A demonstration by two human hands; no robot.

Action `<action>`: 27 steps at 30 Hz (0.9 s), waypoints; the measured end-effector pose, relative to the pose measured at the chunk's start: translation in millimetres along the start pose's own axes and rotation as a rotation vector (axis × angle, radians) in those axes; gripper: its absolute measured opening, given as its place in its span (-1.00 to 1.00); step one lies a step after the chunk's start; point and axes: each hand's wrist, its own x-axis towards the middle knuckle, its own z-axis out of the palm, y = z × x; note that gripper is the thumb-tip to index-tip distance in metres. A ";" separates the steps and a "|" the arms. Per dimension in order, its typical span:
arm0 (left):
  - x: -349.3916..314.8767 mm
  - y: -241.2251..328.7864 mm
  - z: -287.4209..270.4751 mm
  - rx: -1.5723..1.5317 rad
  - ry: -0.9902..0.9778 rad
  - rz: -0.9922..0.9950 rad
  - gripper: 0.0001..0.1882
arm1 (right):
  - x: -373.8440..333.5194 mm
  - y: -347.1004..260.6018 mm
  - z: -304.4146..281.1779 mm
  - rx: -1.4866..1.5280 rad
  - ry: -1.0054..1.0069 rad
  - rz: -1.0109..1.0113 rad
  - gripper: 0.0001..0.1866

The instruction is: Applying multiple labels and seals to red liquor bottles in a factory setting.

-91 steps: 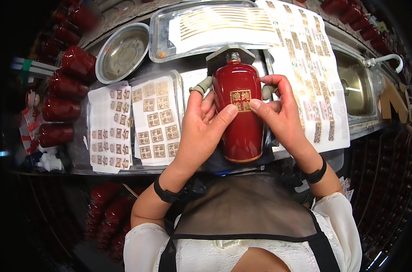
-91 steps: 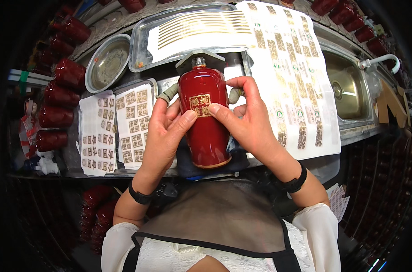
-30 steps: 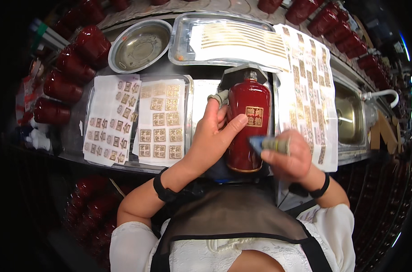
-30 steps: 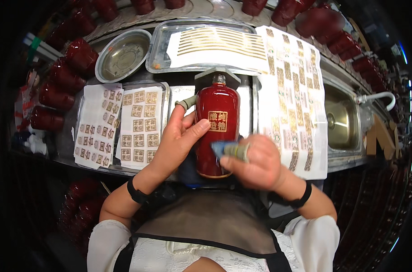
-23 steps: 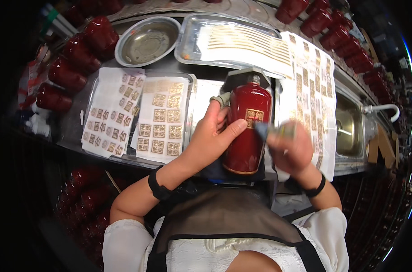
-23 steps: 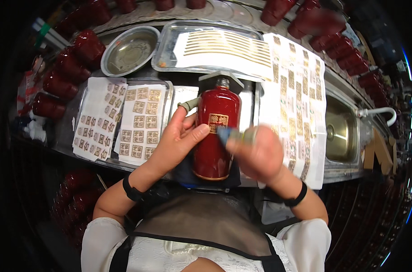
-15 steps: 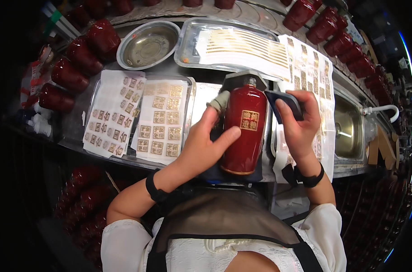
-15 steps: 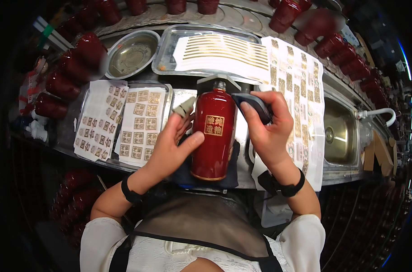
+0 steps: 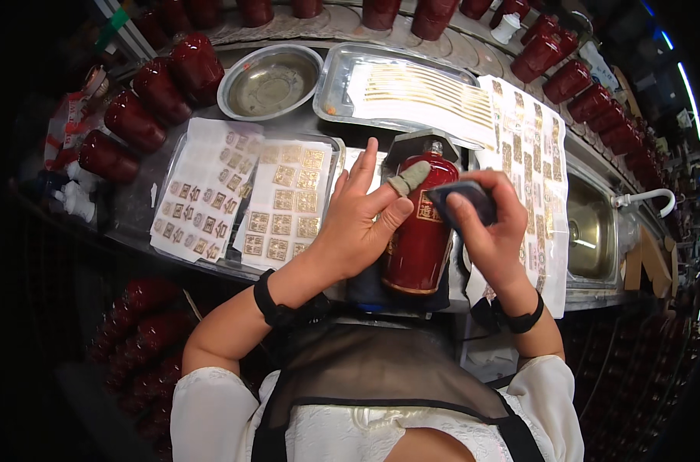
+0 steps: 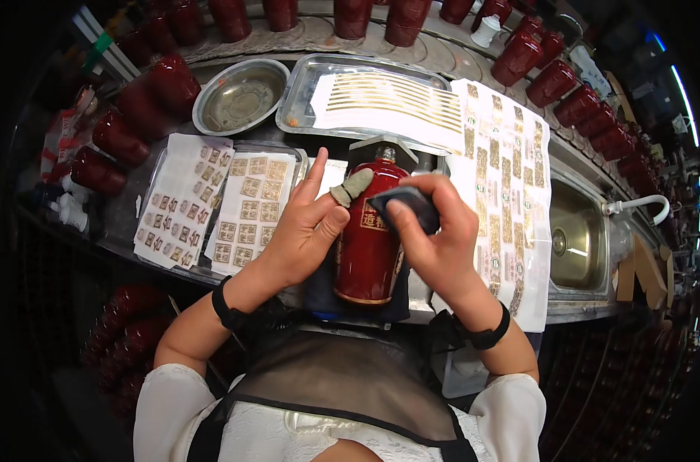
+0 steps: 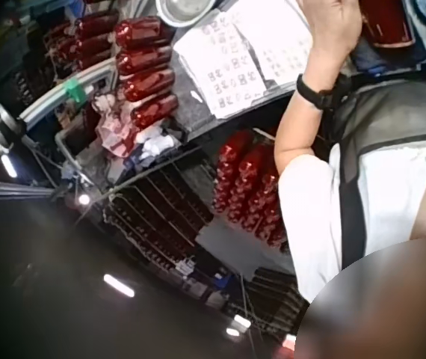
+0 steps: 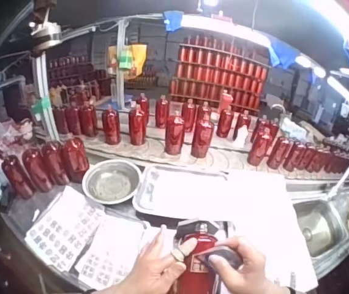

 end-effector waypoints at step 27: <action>63.5 5.6 10.5 -0.106 0.057 -0.168 -0.49 | -90.3 83.7 -67.8 0.382 -0.197 0.629 -0.49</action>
